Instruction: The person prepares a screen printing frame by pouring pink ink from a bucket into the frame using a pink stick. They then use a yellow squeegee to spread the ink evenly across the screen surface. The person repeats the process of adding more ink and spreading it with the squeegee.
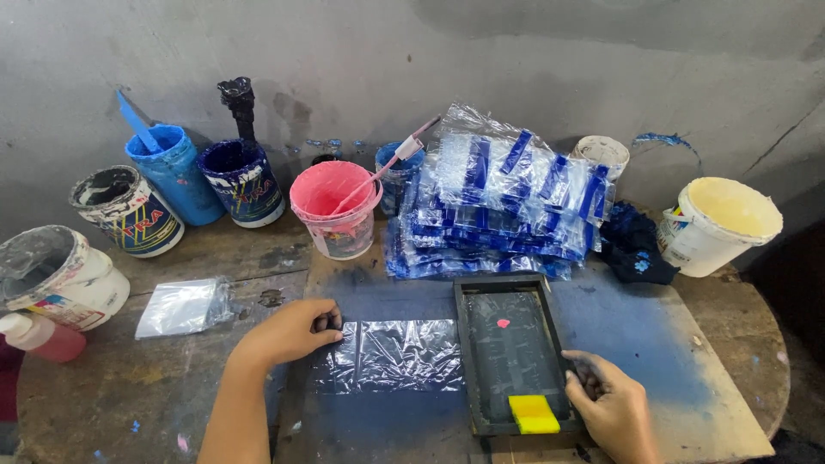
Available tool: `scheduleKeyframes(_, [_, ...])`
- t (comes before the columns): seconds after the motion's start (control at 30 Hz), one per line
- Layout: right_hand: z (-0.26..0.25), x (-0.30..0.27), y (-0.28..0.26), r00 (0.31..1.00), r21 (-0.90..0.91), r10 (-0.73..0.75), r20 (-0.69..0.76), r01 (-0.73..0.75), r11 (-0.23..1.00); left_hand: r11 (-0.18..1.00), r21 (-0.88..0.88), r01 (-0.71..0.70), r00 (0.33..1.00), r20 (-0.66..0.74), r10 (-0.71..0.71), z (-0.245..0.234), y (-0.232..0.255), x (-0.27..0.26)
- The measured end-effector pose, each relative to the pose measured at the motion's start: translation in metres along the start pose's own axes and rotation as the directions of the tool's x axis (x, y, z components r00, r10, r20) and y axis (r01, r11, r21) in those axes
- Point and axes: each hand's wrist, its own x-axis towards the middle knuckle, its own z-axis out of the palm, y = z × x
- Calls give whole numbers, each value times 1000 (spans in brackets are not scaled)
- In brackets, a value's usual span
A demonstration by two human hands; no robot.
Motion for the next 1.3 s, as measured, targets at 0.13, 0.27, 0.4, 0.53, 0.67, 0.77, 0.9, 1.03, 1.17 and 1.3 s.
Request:
scheduleKeyframes(0.13, [2, 2, 8, 999, 6, -39, -18, 39, 999, 1000, -2, 10, 1000, 3, -10, -1, 1, -1])
scheduleKeyframes(0.27, [5, 2, 13, 996, 57, -77, -41, 79, 995, 1000, -7, 6, 1000, -4, -6, -1, 0, 0])
scheduleKeyframes(0.4, [4, -1, 11, 995, 70, -78, -58, 82, 994, 999, -19, 25, 1000, 4, -25, -1, 2, -1])
scheduleKeyframes(0.53, [5, -1, 15, 988, 50, -134, -80, 138, 989, 999, -38, 11, 1000, -6, -11, -1, 1, 0])
scheduleKeyframes(0.67, [4, 0, 15, 995, 50, -96, -40, 98, 994, 998, -49, 29, 1000, -5, -29, -1, 1, 0])
scheduleKeyframes(0.77, [1, 0, 12, 998, 43, -66, -12, 67, 997, 997, -56, 44, 999, -4, -44, -1, 1, 1])
scheduleKeyframes(0.9, [9, 2, 26, 995, 37, -99, -30, 100, 994, 996, -60, 72, 997, 17, -71, -4, 6, -2])
scheduleKeyframes(1.03, [4, 0, 18, 999, 11, -44, -7, 45, 999, 993, -85, 87, 996, 31, -84, -6, 7, -2])
scheduleKeyframes(1.17, [4, -2, 22, 992, -3, -122, -24, 122, 993, 991, -82, 108, 993, 45, -105, -6, 6, -1])
scheduleKeyframes(1.3, [6, -4, 23, 990, 20, -128, -62, 130, 991, 991, -91, 102, 994, 53, -98, -5, 1, 2])
